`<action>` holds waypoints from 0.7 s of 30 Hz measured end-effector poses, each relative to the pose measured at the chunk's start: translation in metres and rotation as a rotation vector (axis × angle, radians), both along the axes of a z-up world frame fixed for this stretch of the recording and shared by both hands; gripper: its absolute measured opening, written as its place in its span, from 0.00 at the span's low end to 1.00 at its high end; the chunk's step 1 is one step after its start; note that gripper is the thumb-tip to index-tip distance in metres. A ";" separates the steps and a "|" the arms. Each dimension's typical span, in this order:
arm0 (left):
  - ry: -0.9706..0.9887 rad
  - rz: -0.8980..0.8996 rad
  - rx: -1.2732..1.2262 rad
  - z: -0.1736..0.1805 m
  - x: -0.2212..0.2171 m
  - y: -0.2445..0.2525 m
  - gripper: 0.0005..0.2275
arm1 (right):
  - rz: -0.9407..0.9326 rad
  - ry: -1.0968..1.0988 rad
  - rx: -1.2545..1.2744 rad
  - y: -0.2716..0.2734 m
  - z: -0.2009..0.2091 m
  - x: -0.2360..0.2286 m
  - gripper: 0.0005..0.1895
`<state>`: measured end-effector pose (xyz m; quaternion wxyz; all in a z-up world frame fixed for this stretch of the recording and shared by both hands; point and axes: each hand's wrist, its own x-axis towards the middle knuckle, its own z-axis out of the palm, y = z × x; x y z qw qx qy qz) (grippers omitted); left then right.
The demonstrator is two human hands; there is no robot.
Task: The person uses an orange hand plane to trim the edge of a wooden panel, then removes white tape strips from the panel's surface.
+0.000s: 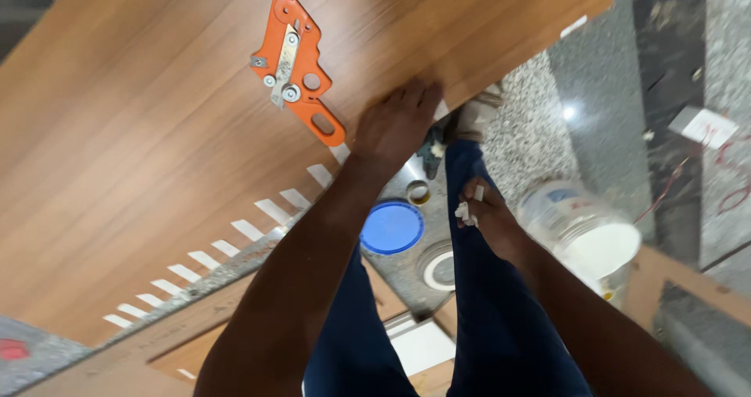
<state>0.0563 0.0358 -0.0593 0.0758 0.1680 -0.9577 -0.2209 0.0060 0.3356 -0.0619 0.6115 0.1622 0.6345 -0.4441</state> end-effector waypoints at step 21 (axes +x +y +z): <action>-0.148 -0.142 -0.028 0.004 -0.016 -0.001 0.20 | -0.005 -0.050 -0.247 0.050 0.013 -0.043 0.07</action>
